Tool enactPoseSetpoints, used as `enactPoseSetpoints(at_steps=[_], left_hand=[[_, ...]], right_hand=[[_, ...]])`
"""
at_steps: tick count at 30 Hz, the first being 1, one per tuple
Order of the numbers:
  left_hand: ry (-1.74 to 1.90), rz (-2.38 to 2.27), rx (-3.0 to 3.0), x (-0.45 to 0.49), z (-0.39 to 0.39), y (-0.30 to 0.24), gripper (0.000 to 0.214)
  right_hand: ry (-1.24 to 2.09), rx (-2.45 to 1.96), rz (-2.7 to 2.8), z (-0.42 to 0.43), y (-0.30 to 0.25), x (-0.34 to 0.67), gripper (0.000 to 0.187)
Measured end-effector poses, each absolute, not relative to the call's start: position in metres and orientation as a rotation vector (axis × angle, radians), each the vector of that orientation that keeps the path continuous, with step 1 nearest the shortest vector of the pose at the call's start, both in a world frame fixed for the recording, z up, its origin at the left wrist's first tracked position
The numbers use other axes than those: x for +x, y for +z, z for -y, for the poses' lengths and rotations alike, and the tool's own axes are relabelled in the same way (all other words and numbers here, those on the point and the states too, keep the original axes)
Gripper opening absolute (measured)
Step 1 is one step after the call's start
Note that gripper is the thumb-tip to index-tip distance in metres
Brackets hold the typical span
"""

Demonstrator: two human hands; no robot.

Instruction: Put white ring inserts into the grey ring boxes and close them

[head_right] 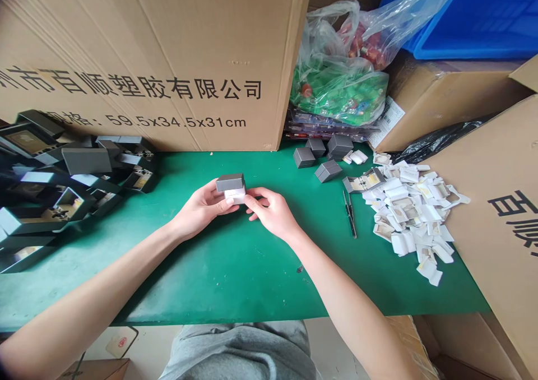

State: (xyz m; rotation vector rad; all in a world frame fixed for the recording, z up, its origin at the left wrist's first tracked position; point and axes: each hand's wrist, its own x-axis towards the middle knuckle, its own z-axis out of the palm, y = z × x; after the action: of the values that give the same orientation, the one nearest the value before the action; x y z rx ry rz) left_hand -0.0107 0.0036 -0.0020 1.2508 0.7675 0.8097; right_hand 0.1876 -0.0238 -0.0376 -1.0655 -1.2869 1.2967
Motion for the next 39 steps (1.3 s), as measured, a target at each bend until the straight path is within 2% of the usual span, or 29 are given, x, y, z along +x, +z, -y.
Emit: enactPoseSetpoints(at_steps=[8, 15, 22, 32, 39], left_hand=[[0.779, -0.79, 1.313, -0.0122, -0.0042, -0.0009, 0.068], [0.711, -0.735, 1.359, -0.0139, -0.0033, -0.0009, 0.067], [0.778, -0.759, 1.374, -0.0115, -0.0023, -0.0046, 0.05], [0.795, -0.803, 1.359, -0.0096, -0.0012, 0.0015, 0.069], [0.784, -0.822, 1.356, -0.0114, -0.0029, -0.0011, 0.067]], right_hand=[[1.341, -1.037, 1.339, 0.0245, -0.0365, 0.191, 0.043], [1.35, -1.053, 1.342, 0.0262, -0.0346, 0.191, 0.041], [1.322, -1.042, 1.3, 0.0252, -0.0377, 0.1892, 0.042], [1.343, -1.029, 1.319, 0.024, -0.0362, 0.1895, 0.049], [1.316, -1.008, 1.36, 0.0235, -0.0403, 0.1911, 0.048]])
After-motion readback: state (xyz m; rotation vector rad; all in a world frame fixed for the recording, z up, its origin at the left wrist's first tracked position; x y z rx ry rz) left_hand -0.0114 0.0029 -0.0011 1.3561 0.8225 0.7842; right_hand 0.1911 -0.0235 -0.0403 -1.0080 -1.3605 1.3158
